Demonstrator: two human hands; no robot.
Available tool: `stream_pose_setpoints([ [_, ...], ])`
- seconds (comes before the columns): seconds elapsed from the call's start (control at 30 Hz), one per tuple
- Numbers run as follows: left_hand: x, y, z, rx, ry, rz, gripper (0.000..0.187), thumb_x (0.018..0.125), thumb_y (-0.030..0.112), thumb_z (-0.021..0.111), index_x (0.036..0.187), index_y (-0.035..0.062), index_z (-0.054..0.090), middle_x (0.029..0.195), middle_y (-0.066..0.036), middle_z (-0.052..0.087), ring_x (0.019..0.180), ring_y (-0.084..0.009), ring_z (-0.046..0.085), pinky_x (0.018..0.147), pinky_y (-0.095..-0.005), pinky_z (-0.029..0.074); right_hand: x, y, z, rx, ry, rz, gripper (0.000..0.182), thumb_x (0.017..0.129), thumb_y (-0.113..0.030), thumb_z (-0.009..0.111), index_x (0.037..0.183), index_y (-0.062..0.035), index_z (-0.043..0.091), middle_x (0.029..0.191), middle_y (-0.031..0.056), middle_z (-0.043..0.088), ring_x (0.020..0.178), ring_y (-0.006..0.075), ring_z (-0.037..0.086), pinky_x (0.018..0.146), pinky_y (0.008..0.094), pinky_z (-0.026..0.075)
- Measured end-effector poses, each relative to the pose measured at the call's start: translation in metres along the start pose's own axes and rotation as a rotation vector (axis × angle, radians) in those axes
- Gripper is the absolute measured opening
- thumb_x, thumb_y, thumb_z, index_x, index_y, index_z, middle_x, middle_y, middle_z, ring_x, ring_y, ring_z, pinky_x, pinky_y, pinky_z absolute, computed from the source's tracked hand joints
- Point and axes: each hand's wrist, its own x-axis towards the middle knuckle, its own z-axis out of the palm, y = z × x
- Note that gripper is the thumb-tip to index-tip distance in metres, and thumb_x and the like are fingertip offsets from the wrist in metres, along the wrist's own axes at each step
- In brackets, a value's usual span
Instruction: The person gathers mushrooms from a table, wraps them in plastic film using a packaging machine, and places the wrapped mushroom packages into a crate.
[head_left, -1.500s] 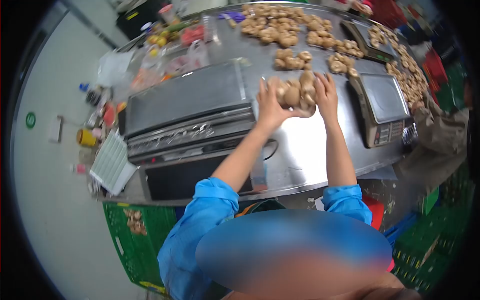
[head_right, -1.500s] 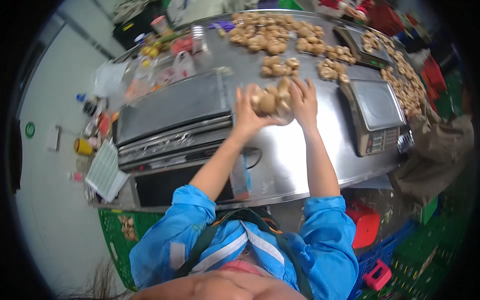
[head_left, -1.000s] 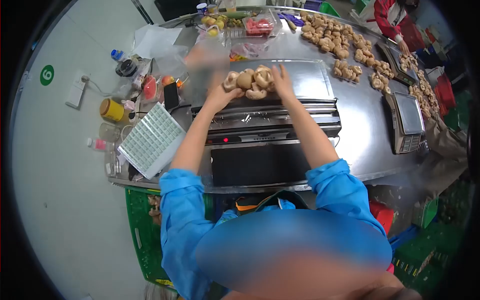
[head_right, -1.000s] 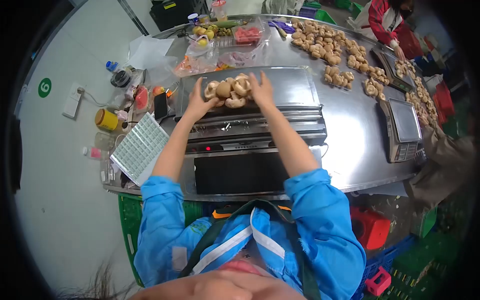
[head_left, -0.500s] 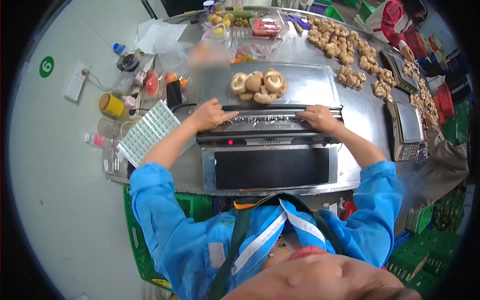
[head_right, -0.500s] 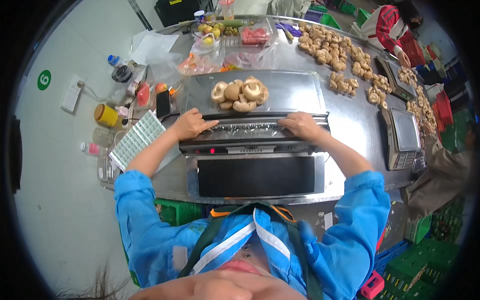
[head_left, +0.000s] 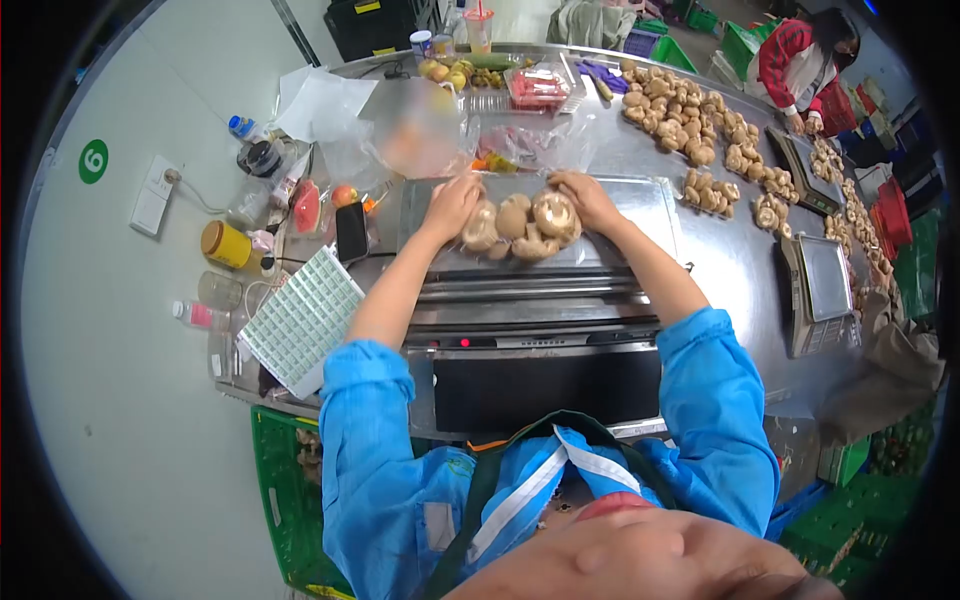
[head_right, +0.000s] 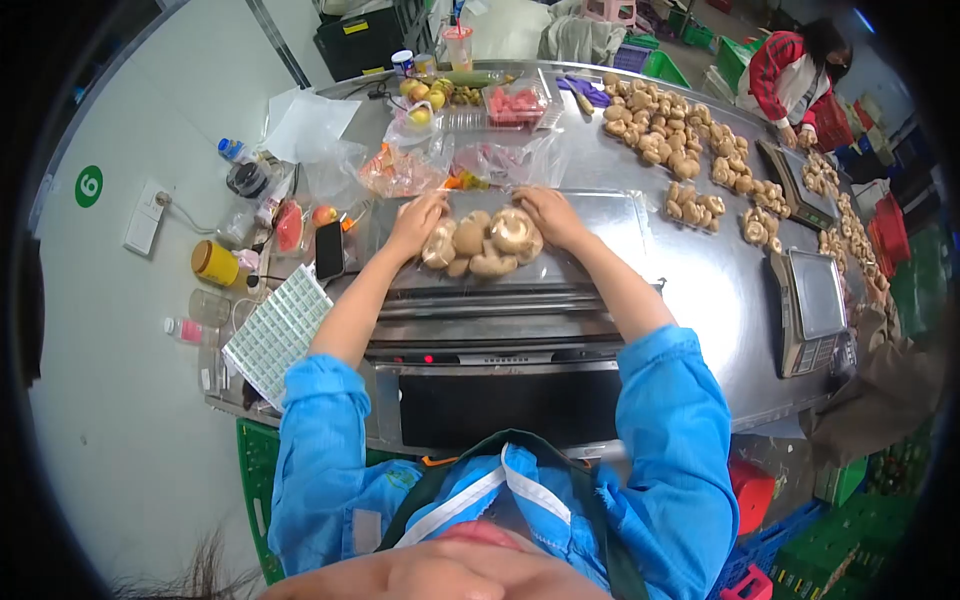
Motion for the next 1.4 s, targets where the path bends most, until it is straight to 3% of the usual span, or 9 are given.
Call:
stream_pose_setpoints([
  [0.13,-0.030,0.021,-0.023,0.053,-0.090,0.127,0.028,0.086,0.025,0.045,0.098,0.0031,0.058,0.102,-0.018,0.058,0.096,-0.0334,0.054,0.081,-0.0366,0.042,-0.026,-0.022,-0.016,-0.070,-0.063,-0.059,0.023,0.091,-0.020,0.044,0.101,-0.0038,0.057,0.098,0.0130,0.061,0.091,0.0207,0.059,0.079,0.0329,0.044],
  [0.2,-0.048,0.049,-0.040,-0.382,-0.314,-0.170,0.034,0.089,0.028,0.041,0.105,0.0016,0.056,0.096,-0.018,0.060,0.092,-0.0325,0.056,0.080,-0.0354,0.042,-0.043,-0.059,-0.032,0.516,-0.249,0.513,0.028,0.093,-0.022,0.040,0.105,-0.0020,0.055,0.098,0.0125,0.061,0.091,0.0215,0.059,0.080,0.0324,0.044],
  [0.43,-0.100,0.123,-0.055,-0.472,-0.020,-0.367,0.038,0.092,0.031,0.044,0.087,-0.0050,0.053,0.055,-0.008,0.043,0.056,-0.0119,0.036,0.052,-0.0301,0.035,-0.083,-0.113,-0.072,0.588,-0.276,0.675,0.035,0.096,-0.024,0.035,0.100,0.0019,0.058,0.087,0.0046,0.060,0.081,0.0090,0.053,0.072,0.0218,0.043],
  [0.63,-0.209,0.159,-0.022,-0.882,-0.264,-0.977,0.039,0.094,0.032,0.043,0.088,-0.0012,0.063,0.079,-0.001,0.061,0.074,-0.0077,0.051,0.070,-0.0256,0.042,-0.189,-0.170,-0.051,0.925,-0.426,1.271,0.037,0.094,-0.029,0.040,0.089,0.0018,0.059,0.074,0.0060,0.060,0.069,0.0098,0.055,0.063,0.0256,0.045],
  [0.77,-0.253,0.161,-0.017,-0.532,-0.263,-0.660,0.035,0.092,0.033,0.047,0.086,0.0012,0.062,0.068,-0.003,0.060,0.063,-0.0095,0.055,0.058,-0.0251,0.044,-0.257,-0.187,-0.023,0.500,-0.147,0.910,0.028,0.089,-0.024,0.048,0.081,0.0009,0.059,0.066,0.0057,0.059,0.063,0.0118,0.056,0.056,0.0285,0.046],
  [1.0,-0.357,0.207,-0.040,-1.109,-0.256,-1.454,0.045,0.092,0.043,0.042,0.065,0.0077,0.048,0.044,-0.001,0.040,0.034,-0.0116,0.035,0.034,-0.0262,0.026,-0.323,-0.235,-0.079,1.006,-0.171,1.472,0.027,0.092,-0.027,0.046,0.079,-0.0052,0.056,0.058,-0.0016,0.050,0.049,0.0055,0.042,0.044,0.0213,0.032],
  [1.17,-0.388,0.216,0.038,-1.238,-0.374,-1.171,0.034,0.091,0.039,0.044,0.079,0.0078,0.052,0.059,-0.003,0.043,0.050,-0.0148,0.042,0.044,-0.0287,0.030,-0.337,-0.282,0.012,1.232,-0.252,1.641,0.031,0.090,-0.024,0.049,0.109,0.0001,0.056,0.092,0.0058,0.062,0.080,0.0149,0.059,0.070,0.0296,0.049],
  [1.23,-0.352,0.244,0.046,-1.276,-0.341,-0.879,0.032,0.091,0.038,0.044,0.083,0.0078,0.051,0.065,-0.004,0.044,0.056,-0.0164,0.043,0.049,-0.0306,0.031,-0.314,-0.284,0.028,1.135,-0.732,1.029,0.034,0.090,-0.022,0.048,0.115,-0.0006,0.050,0.109,0.0099,0.058,0.099,0.0190,0.057,0.086,0.0324,0.046],
  [1.4,-0.322,0.280,0.040,-1.231,-0.264,-0.360,0.029,0.090,0.036,0.044,0.095,0.0078,0.049,0.082,-0.006,0.045,0.072,-0.0204,0.044,0.061,-0.0355,0.033,-0.309,-0.318,0.019,1.142,-0.926,0.873,0.046,0.084,-0.027,0.056,0.120,-0.0005,0.046,0.113,0.0111,0.055,0.103,0.0217,0.054,0.088,0.0334,0.045],
])
